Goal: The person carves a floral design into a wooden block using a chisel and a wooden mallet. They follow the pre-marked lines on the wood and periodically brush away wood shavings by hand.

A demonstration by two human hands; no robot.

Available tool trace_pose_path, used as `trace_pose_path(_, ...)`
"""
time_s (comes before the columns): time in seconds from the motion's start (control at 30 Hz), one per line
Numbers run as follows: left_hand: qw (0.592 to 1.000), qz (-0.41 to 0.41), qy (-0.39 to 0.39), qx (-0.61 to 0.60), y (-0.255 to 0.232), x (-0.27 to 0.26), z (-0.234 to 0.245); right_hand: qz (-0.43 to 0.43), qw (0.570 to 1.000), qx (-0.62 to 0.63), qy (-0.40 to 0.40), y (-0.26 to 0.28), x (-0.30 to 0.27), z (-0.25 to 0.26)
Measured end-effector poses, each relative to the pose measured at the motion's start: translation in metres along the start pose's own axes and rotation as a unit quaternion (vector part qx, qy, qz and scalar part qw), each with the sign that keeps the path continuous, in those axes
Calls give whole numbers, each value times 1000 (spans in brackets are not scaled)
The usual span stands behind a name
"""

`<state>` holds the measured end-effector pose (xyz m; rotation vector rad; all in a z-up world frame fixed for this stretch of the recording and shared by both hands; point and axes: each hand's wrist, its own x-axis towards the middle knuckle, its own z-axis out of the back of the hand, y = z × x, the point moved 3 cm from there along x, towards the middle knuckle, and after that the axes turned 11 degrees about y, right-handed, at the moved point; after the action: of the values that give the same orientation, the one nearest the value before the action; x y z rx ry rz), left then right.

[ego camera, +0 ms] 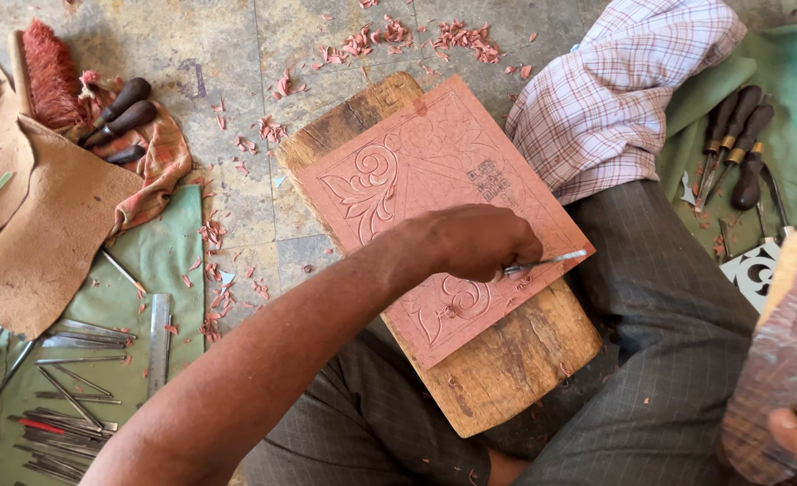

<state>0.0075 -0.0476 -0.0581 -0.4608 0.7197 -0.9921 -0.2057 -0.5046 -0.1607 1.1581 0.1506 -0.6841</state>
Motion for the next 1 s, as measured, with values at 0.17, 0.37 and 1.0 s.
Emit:
trace_pose_path(0.17,1000,7,20,18,-7,0,3,140,987,-77,28,88,-69,-53)
trace_pose_path(0.37,999,-7,24,25,-3,-1,5,273,938,-195,88,194,-127,-120)
trace_pose_path(1.0,999,7,-51,7,5,-14,-5,442,808,-389,-24,271,-160,-174)
